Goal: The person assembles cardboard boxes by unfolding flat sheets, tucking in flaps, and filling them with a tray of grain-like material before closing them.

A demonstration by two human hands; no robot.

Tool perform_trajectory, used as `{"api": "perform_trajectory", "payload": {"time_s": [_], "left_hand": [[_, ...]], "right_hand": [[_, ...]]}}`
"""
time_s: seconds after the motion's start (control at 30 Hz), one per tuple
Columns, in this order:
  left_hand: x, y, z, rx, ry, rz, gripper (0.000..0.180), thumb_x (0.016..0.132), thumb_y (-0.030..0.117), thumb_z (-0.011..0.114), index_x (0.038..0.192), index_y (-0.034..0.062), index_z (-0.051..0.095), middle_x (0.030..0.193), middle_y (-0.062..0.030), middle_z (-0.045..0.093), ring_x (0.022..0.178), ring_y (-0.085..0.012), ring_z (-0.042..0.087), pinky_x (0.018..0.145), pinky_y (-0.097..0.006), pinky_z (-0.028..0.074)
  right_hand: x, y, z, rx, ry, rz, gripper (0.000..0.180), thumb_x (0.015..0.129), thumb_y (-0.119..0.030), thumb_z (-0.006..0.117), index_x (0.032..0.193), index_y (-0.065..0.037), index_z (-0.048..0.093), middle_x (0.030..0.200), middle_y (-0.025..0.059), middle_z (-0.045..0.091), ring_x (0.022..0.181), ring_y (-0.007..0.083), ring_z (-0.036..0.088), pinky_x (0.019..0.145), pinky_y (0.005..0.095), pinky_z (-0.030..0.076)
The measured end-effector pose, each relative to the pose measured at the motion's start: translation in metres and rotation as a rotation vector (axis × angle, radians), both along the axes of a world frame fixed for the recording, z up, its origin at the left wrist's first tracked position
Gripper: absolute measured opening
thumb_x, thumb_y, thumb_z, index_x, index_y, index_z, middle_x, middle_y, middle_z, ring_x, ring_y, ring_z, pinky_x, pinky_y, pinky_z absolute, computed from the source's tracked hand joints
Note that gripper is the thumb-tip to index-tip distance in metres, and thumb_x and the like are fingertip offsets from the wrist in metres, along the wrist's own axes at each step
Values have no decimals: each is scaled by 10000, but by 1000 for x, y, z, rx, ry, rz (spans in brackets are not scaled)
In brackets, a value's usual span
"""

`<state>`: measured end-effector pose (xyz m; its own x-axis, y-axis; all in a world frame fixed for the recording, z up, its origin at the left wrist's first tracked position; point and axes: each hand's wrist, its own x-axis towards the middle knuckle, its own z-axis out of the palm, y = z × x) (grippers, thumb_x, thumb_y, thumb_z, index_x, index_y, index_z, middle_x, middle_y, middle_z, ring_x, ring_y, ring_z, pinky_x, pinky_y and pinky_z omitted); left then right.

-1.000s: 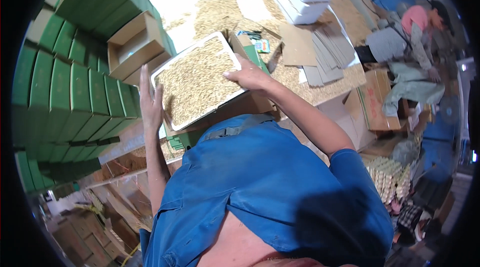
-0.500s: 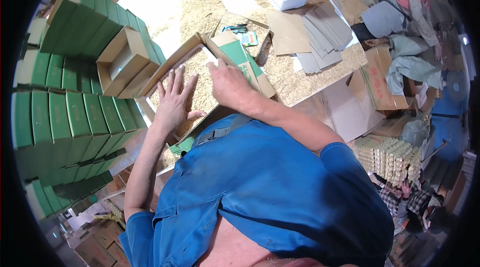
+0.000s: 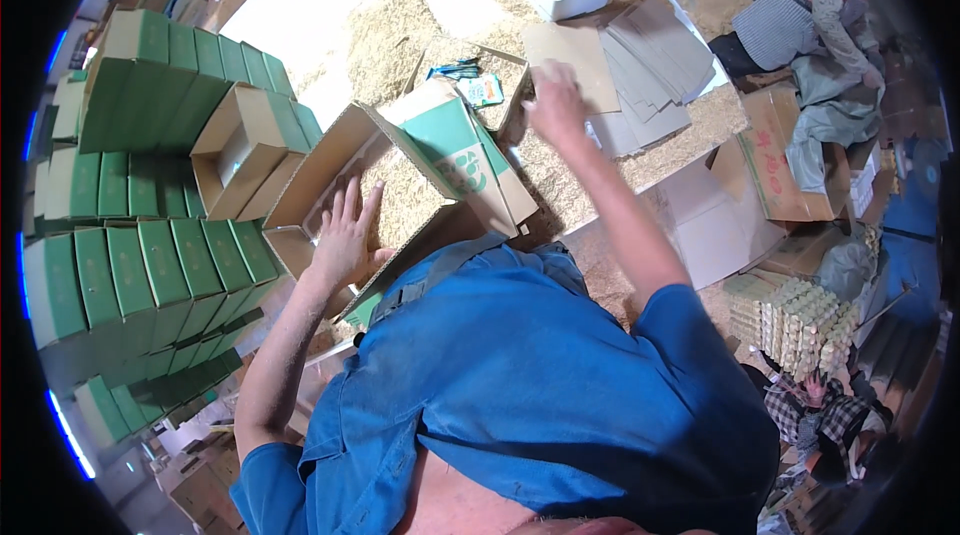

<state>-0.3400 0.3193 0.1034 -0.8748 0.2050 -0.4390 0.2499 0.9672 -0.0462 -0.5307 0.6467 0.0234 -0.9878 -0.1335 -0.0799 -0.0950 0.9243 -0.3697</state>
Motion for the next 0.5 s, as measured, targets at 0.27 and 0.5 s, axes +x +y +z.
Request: {"api": "perform_trajectory", "payload": {"time_s": [0.27,0.5], "left_hand": [[-9,5,-2,-13,-34,44,1130,727,632,690,1574,202,76,1561,-278,133,1368,-504,276,1078,-627,314],[-3,3,-3,-7,-8,54,1127,717,664,682,1571,239,82,1567,-260,146,1398,-496,256,1093,-626,310]], "right_hand": [[-51,87,-107,230,-111,-21,963,631,-165,817,1472,-175,349,1570,160,209,1462,392,184,1131,617,234],[-47,120,-103,123,283,305,401,809,-67,565,1201,-115,634,1342,165,552,1260,323,514,1054,459,425]]}}
